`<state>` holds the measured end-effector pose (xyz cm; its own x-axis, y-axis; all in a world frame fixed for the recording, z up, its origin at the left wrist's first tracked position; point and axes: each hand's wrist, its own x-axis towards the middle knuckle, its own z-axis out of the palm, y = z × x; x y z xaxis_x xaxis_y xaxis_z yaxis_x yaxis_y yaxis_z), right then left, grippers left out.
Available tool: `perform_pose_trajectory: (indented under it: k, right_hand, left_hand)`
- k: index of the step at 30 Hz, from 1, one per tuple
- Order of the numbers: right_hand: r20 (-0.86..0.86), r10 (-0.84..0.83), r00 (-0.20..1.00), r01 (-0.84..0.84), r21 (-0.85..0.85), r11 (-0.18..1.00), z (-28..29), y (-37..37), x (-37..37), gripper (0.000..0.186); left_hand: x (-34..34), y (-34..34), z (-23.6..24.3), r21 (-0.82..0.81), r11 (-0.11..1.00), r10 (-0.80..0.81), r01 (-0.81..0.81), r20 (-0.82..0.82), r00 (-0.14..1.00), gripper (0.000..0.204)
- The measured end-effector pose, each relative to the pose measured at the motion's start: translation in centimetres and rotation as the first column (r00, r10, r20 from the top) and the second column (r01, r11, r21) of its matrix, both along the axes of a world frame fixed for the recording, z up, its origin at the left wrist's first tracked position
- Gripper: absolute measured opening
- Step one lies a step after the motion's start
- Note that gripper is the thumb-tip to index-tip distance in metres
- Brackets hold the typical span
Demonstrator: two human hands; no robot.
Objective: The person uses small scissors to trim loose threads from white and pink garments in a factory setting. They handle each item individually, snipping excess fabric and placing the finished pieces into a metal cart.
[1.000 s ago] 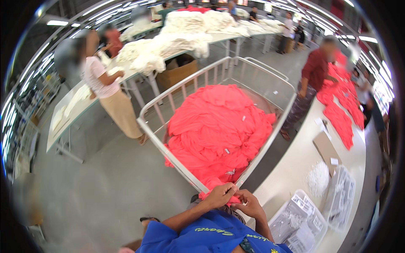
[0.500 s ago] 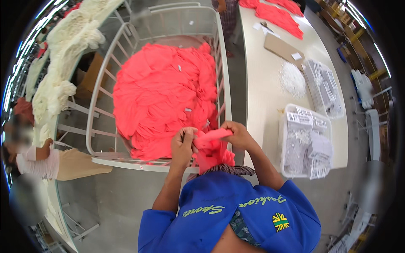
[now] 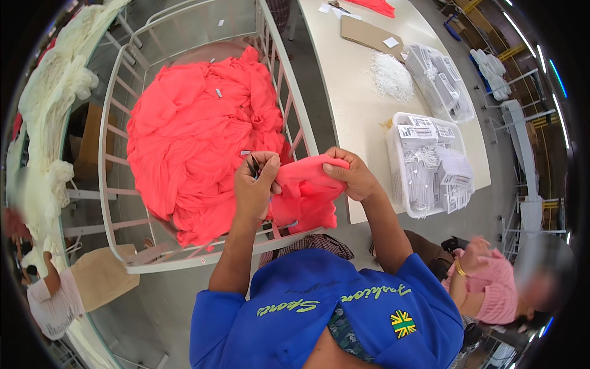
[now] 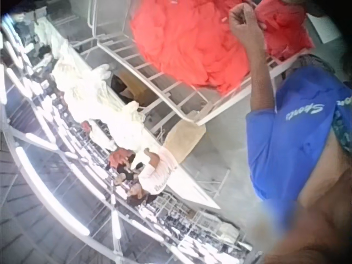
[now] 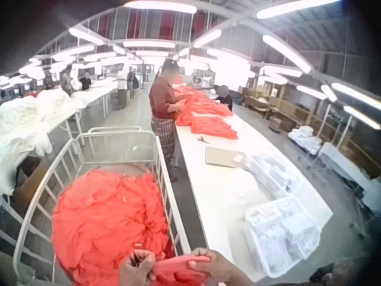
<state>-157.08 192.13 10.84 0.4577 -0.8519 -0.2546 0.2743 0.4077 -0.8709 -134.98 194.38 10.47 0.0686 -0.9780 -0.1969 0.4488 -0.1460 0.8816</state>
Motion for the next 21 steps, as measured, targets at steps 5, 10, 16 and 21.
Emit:
perform_pose_trajectory:
  k: [5, 10, 16, 21]
  right_hand:
    - [-0.189, -0.116, 0.975, 0.068, -0.243, 0.968, 2.5, -0.8, 0.0, 0.012]
    - [-0.244, -0.184, 0.952, 0.099, -0.325, 0.941, 3.7, -0.3, 0.4, 0.013]
    - [-0.127, -0.181, 0.975, 0.140, -0.280, 0.950, 3.2, 0.0, 0.9, 0.017]
    - [0.110, -0.099, 0.989, 0.117, -0.174, 0.978, 2.8, 0.8, 2.0, 0.036]
  left_hand:
    - [0.3, -1.2, 2.5, -0.106, 0.992, -0.063, 0.066, 0.030, 0.998, 0.015]
    - [0.8, -1.1, 2.8, -0.135, 0.979, -0.129, 0.152, 0.166, 0.978, 0.020]
    - [1.0, -1.3, 2.9, -0.160, 0.977, -0.109, 0.142, 0.195, 0.975, 0.026]
    - [0.9, -1.5, 4.2, -0.187, 0.980, -0.040, 0.072, 0.171, 0.985, 0.021]
